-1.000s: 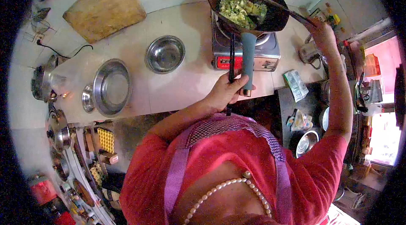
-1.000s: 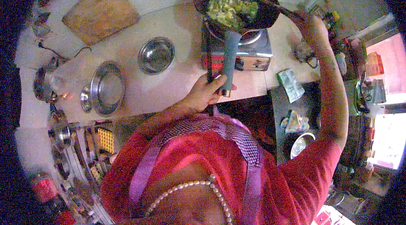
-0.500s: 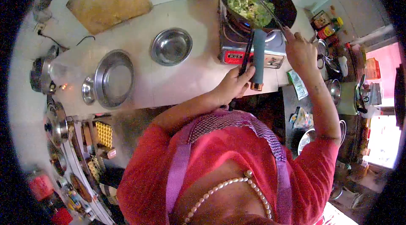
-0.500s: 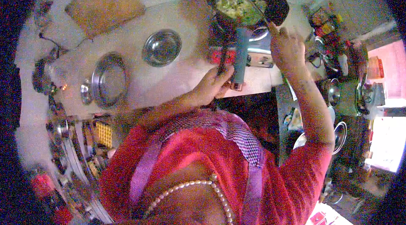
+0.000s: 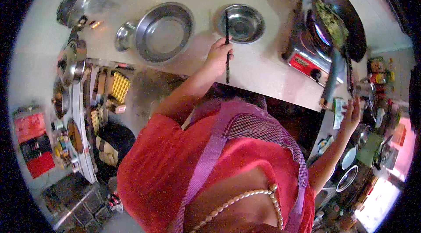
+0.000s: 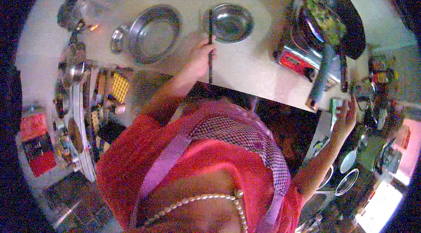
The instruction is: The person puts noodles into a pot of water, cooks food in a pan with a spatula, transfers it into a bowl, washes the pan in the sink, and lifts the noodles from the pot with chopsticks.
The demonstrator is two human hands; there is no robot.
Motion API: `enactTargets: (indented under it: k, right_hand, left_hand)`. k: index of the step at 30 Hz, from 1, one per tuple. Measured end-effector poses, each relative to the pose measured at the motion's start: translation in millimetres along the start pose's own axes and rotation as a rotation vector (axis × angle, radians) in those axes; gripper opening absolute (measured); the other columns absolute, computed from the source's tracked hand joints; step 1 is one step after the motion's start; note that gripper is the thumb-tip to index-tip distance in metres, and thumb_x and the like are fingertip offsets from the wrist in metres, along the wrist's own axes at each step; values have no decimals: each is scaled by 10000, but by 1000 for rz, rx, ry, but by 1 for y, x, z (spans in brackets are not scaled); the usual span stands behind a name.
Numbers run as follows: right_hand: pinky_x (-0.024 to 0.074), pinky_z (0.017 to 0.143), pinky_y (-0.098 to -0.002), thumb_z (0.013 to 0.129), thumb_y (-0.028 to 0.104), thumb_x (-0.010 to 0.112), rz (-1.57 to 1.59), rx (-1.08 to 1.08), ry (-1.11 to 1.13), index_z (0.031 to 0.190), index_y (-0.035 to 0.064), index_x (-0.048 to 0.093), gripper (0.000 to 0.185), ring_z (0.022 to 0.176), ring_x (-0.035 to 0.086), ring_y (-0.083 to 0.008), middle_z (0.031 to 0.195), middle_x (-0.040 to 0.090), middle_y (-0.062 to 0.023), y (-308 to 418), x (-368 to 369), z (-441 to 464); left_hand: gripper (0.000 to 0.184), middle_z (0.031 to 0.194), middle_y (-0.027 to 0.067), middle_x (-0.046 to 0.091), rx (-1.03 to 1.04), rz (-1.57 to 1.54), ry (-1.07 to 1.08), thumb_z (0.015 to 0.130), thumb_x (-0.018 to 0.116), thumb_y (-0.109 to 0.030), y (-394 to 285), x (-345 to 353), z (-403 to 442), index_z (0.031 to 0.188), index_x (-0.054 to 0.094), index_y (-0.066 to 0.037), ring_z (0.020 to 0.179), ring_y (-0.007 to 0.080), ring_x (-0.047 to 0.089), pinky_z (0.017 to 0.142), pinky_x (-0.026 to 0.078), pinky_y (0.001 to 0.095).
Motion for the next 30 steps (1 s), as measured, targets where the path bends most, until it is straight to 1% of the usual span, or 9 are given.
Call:
enactTargets:
  k: [1, 3, 8, 14, 17, 20, 23, 27, 30]
  right_hand:
    - [414, 554, -187, 858, 204, 510, 102, -54, -17, 1186, 49, 471, 364, 675, 497, -65, 988, 553, -40, -5, 4, -10]
    - [397, 534, -191, 850, 192, 521, 63, 136, 5, 1165, 37, 489, 352, 642, 489, -74, 920, 551, -44, -32, 17, -26]
    - [393, 505, -185, 829, 126, 536, 188, 139, 122, 1132, 29, 508, 320, 599, 484, -71, 827, 544, -18, -62, 71, -63]
    - [421, 494, -183, 844, 161, 530, 88, 187, 232, 1186, 42, 471, 367, 640, 525, -64, 818, 548, -15, -35, 98, -92]
    - [419, 495, -179, 848, 154, 522, 60, 146, 247, 1184, 44, 474, 357, 636, 522, -60, 817, 549, -15, -52, 96, -95]
    - [417, 494, -174, 851, 144, 516, 30, 161, 241, 1185, 43, 472, 352, 630, 518, -57, 816, 546, -14, -56, 95, -100]
    - [414, 492, -172, 853, 136, 511, 84, 203, 281, 1188, 40, 466, 352, 622, 514, -54, 816, 546, -13, -61, 107, -107]
    - [407, 503, -173, 855, 141, 508, 221, 264, 373, 1193, 39, 458, 357, 620, 508, -50, 831, 556, -14, -53, 130, -117]
    - [401, 521, -165, 860, 155, 501, 188, 265, 399, 1193, 39, 460, 355, 631, 512, -55, 834, 563, -18, -42, 138, -117]
  left_hand:
    - [167, 666, 8, 461, 63, 106, -34, 788, 484, -61, -7, -13, 0, 951, 510, -35, 566, 96, 444, 452, 365, 227]
    - [146, 658, 7, 473, 173, 319, -79, 789, 493, -67, -11, -32, 8, 924, 539, -41, 556, 96, 449, 460, 364, 231]
    - [168, 678, 145, 517, 571, 853, -282, 722, 529, -14, -13, -78, 44, 888, 546, 6, 599, 248, 506, 564, 406, 344]
    - [175, 699, 158, 529, 469, 876, -253, 719, 550, -26, -2, -80, 48, 888, 555, 19, 619, 266, 525, 576, 411, 348]
    - [106, 677, 114, 528, 488, 825, -211, 750, 539, -39, -2, -76, 44, 836, 546, 22, 567, 217, 517, 523, 405, 324]
    - [57, 662, 66, 521, 227, 481, -201, 790, 520, -54, 1, -74, 34, 793, 533, 2, 532, 143, 497, 478, 397, 280]
    - [34, 658, 33, 507, 257, 214, -241, 815, 504, -59, 0, -88, 38, 815, 522, -31, 543, 95, 478, 471, 400, 245]
    - [63, 674, 35, 508, 235, -55, -294, 817, 502, -54, -25, -112, 31, 878, 510, -43, 551, 115, 481, 479, 419, 254]
    - [157, 678, 27, 497, 213, -141, -171, 829, 509, -91, -46, -108, 19, 985, 491, -75, 539, 125, 479, 462, 419, 256]
Point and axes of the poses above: each hand's wrist, its own z-axis towards the middle knuckle, its own x-axis out of the palm, y = z × x, the point moved 9 cm from there along z, towards the middle knuckle
